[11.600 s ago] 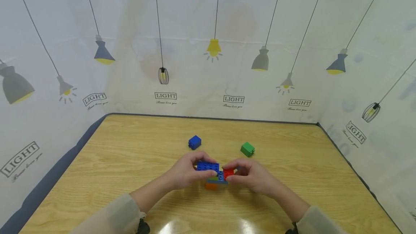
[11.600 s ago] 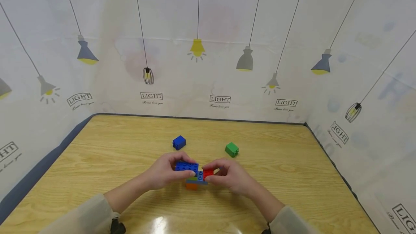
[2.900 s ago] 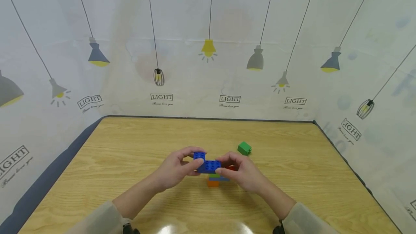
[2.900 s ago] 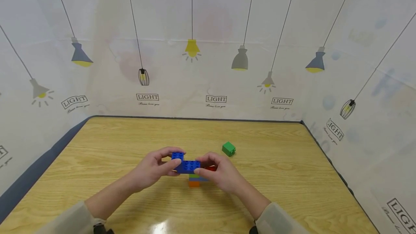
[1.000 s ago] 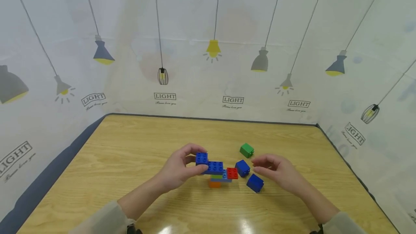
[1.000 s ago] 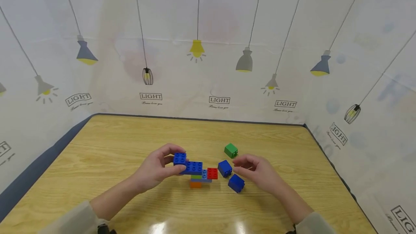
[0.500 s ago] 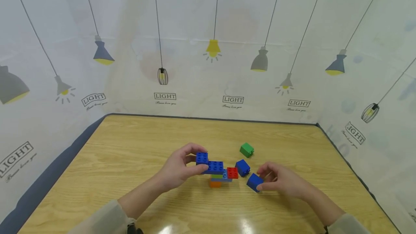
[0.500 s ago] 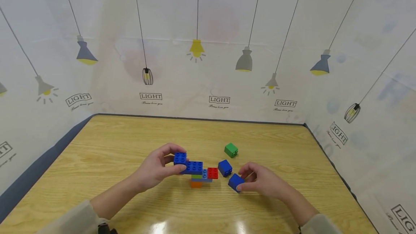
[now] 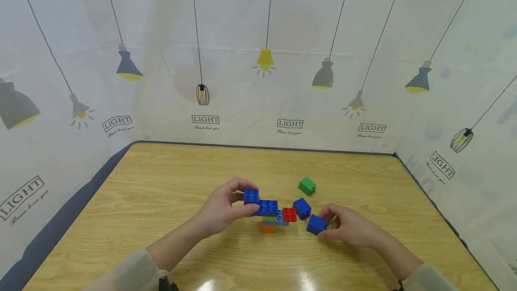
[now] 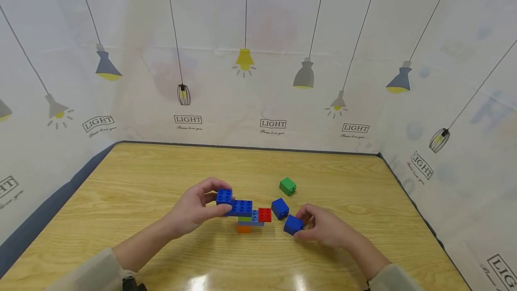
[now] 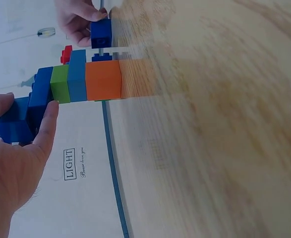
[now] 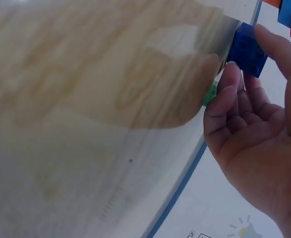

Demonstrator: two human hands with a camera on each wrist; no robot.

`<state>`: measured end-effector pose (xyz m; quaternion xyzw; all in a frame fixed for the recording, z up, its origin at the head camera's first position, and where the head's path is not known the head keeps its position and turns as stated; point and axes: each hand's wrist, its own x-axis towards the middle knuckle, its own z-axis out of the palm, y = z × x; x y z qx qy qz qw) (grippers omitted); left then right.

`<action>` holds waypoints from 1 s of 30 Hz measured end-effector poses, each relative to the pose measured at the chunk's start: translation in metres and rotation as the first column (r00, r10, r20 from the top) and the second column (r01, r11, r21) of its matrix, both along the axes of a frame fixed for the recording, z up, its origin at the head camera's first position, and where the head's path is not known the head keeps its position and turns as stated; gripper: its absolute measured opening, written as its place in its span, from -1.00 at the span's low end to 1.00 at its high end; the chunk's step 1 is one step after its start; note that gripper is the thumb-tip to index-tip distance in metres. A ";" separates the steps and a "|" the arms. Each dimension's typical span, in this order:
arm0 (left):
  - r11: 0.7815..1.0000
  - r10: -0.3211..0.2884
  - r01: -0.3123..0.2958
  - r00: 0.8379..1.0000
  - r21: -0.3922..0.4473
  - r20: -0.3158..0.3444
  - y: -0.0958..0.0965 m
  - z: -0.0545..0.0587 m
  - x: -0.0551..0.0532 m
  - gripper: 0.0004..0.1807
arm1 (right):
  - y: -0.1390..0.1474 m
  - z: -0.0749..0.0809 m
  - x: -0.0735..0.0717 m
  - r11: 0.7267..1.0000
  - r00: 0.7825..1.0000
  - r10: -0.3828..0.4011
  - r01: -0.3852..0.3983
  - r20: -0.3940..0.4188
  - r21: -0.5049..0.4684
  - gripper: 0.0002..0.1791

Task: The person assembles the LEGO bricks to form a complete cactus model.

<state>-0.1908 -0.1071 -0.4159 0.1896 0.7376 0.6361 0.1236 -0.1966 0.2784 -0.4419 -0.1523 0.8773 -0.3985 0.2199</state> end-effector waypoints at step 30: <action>1.000 0.012 -0.012 1.000 -0.006 0.011 0.001 0.001 0.000 -0.56 | -0.036 0.044 0.004 0.935 0.948 -0.118 0.005 -0.295 -0.356 -0.61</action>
